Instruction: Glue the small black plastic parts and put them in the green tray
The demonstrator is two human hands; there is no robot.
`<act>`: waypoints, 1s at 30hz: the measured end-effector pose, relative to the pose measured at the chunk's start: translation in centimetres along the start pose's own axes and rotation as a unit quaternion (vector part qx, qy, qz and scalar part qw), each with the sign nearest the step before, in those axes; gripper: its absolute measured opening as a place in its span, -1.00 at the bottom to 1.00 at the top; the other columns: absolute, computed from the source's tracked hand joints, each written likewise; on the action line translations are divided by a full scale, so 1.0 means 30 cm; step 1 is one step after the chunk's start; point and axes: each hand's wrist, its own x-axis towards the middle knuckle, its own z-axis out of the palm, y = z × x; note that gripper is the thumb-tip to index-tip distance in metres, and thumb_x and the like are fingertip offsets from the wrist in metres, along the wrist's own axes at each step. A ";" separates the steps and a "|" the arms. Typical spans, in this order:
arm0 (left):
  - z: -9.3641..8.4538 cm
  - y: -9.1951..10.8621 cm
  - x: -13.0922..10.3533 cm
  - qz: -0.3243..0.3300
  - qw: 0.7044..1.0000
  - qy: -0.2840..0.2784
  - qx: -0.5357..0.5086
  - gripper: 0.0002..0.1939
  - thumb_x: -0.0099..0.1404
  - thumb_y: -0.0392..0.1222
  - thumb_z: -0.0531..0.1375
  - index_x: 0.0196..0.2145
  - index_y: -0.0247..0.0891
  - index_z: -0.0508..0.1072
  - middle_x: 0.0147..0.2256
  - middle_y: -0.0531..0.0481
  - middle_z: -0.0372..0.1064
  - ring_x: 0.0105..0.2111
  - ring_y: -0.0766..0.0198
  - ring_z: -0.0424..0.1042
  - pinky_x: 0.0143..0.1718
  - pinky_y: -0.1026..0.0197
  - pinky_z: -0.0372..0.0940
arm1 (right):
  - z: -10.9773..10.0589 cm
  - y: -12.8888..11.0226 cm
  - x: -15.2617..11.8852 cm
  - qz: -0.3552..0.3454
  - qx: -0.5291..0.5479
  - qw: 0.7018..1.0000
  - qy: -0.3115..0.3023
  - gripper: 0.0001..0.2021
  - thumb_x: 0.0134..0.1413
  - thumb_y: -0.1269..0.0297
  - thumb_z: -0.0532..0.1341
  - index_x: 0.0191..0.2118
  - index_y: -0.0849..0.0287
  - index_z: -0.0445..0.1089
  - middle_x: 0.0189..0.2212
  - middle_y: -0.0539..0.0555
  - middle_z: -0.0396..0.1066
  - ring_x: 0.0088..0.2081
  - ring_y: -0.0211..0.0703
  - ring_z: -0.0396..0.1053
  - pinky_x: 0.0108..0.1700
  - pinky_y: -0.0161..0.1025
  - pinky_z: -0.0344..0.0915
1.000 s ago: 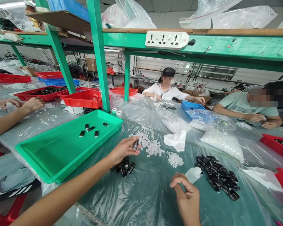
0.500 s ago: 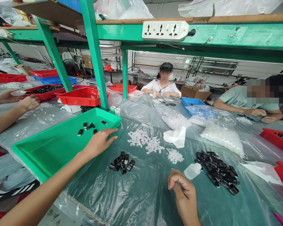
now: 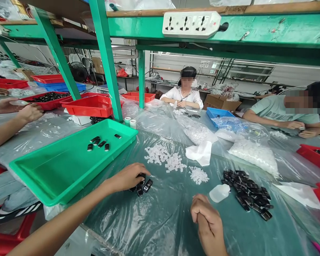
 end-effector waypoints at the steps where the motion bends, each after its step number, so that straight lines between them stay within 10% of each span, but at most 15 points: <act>1: 0.005 0.001 0.004 0.003 1.000 -0.001 -0.011 -0.71 0.26 -0.24 0.05 -0.09 -0.13 0.44 -0.16 -0.04 0.40 -0.12 0.14 0.33 -0.17 0.25 0.19 | 0.001 -0.003 0.001 -0.009 -0.013 1.000 -0.003 -0.69 0.17 0.52 -0.12 -0.58 0.13 -0.02 -0.64 -0.06 -0.02 -0.56 -0.23 0.00 -0.48 -0.27 -0.07; 13: 0.060 -0.001 0.048 -0.021 1.000 0.016 -0.001 -0.81 0.14 -0.07 0.19 -0.36 -0.21 0.52 -0.30 -0.09 0.36 -0.23 0.06 0.30 -0.30 0.21 0.13 | 0.008 0.008 0.002 -0.050 -0.119 0.991 -0.034 -0.70 0.11 0.54 -0.10 -0.59 0.12 0.03 -0.66 -0.05 0.04 -0.56 -0.23 0.09 -0.51 -0.28 -0.01; 24: 0.124 0.102 0.083 -0.006 0.993 0.053 -0.101 -0.79 0.26 -0.11 0.06 -0.19 -0.23 0.34 -0.49 0.05 0.31 -0.60 0.32 0.20 -0.58 0.32 -0.02 | 0.018 0.012 0.004 -0.044 -0.136 0.989 -0.043 -0.69 0.11 0.53 -0.09 -0.61 0.12 0.06 -0.68 -0.05 0.06 -0.59 -0.24 0.11 -0.55 -0.29 0.01; 30: 0.182 0.174 0.136 0.015 0.894 -0.035 -0.447 -0.56 0.17 0.04 0.17 -0.09 -0.30 0.42 -0.45 0.00 0.32 -0.69 0.46 0.17 -0.66 0.36 0.11 | 0.012 0.041 -0.008 -0.044 -0.139 0.987 -0.063 -0.71 0.12 0.51 -0.07 -0.58 0.12 0.07 -0.66 -0.04 0.08 -0.59 -0.23 0.12 -0.53 -0.29 0.01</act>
